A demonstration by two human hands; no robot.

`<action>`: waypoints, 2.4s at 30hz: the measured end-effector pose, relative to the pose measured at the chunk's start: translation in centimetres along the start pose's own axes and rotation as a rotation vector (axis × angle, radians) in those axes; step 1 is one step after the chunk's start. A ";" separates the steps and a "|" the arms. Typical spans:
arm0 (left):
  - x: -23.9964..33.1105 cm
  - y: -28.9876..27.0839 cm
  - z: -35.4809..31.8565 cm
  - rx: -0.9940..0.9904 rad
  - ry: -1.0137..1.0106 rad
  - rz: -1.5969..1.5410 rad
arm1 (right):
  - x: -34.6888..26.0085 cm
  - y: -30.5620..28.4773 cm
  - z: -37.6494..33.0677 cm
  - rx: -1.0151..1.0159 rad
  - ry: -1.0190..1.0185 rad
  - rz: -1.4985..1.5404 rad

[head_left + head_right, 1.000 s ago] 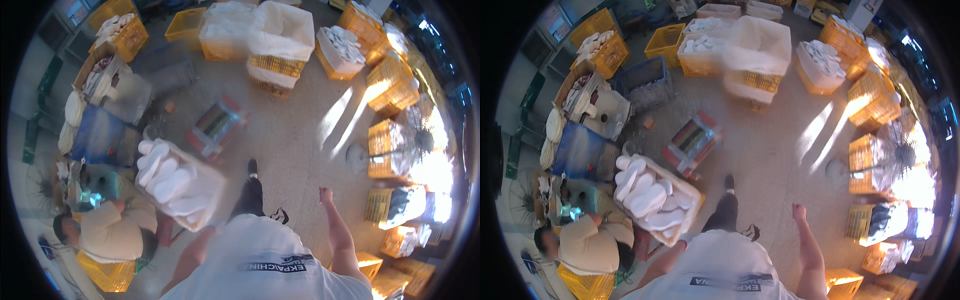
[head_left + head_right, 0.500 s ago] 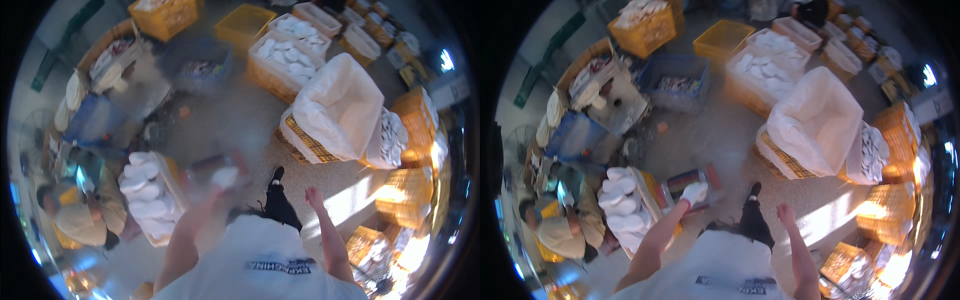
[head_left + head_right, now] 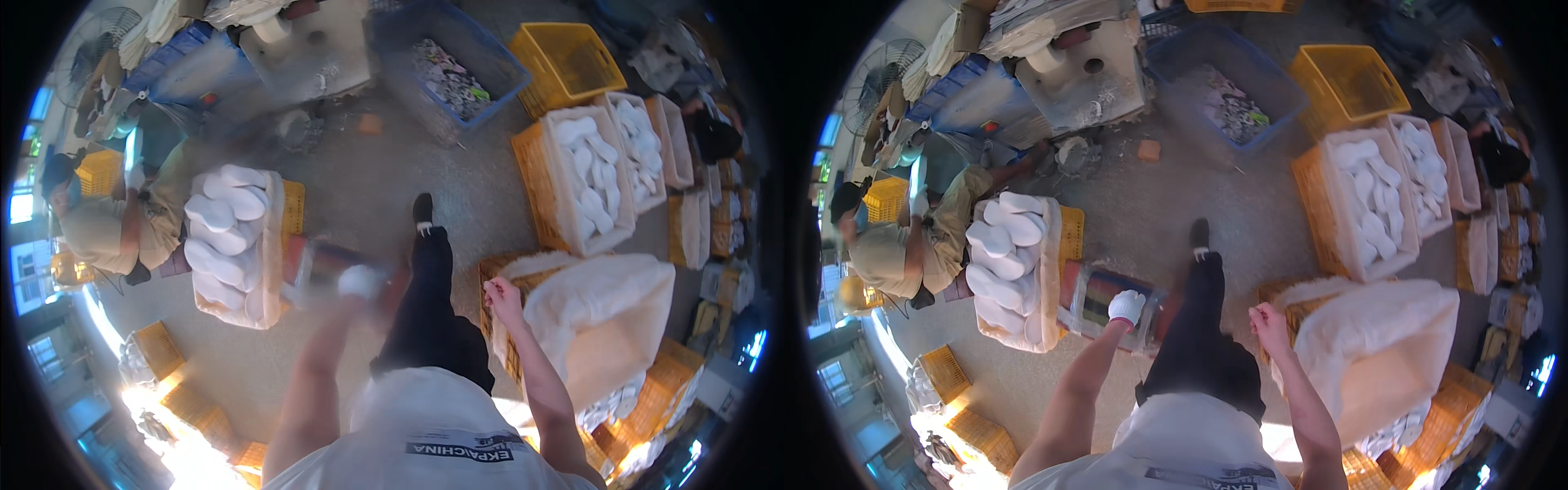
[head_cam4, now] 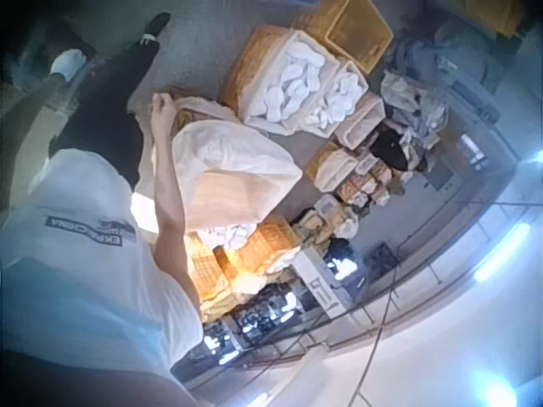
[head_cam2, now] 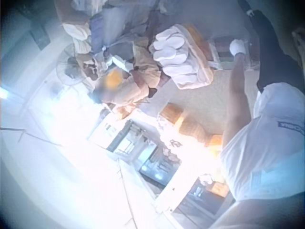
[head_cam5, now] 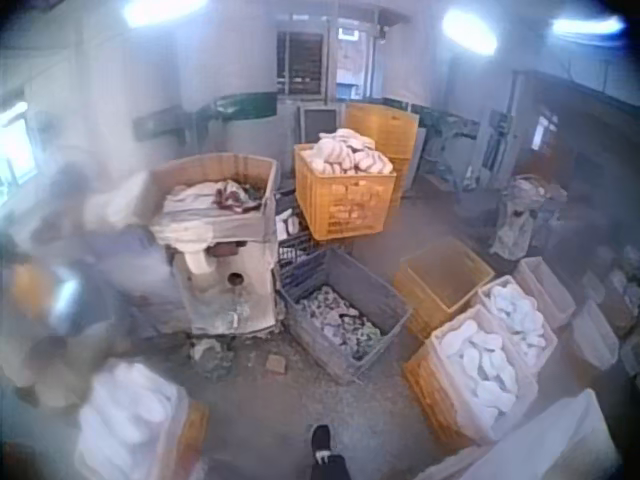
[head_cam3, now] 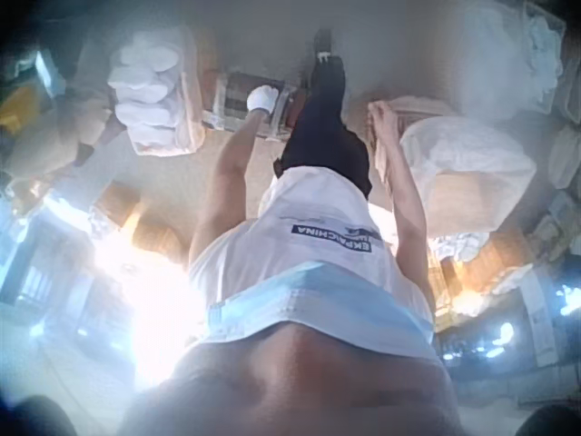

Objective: The person repeatedly picks up white fabric pieces, trims edges with scissors, and places them into a yellow crate. The person also moves a crate and retrieves more fabric from a cardboard box.

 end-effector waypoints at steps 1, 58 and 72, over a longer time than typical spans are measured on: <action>-0.6 0.1 2.8 -0.061 -0.020 0.051 | -0.8 0.7 2.9 -0.023 -0.029 -0.040; -29.2 -24.2 46.6 0.212 -0.164 -0.240 | 0.3 -1.6 11.1 1.403 -0.006 -0.605; -27.9 -26.4 37.3 0.247 -0.086 -0.485 | -4.2 -13.3 -7.6 1.770 0.546 -0.866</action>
Point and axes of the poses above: each hand's wrist, its own z-axis towards the middle knuckle, its own y-axis out of the palm, x = y × z, the point moved 1 cm from there along z, towards the middle knuckle, and after that the axes turned 4 degrees about z, right-handed, at the moved point
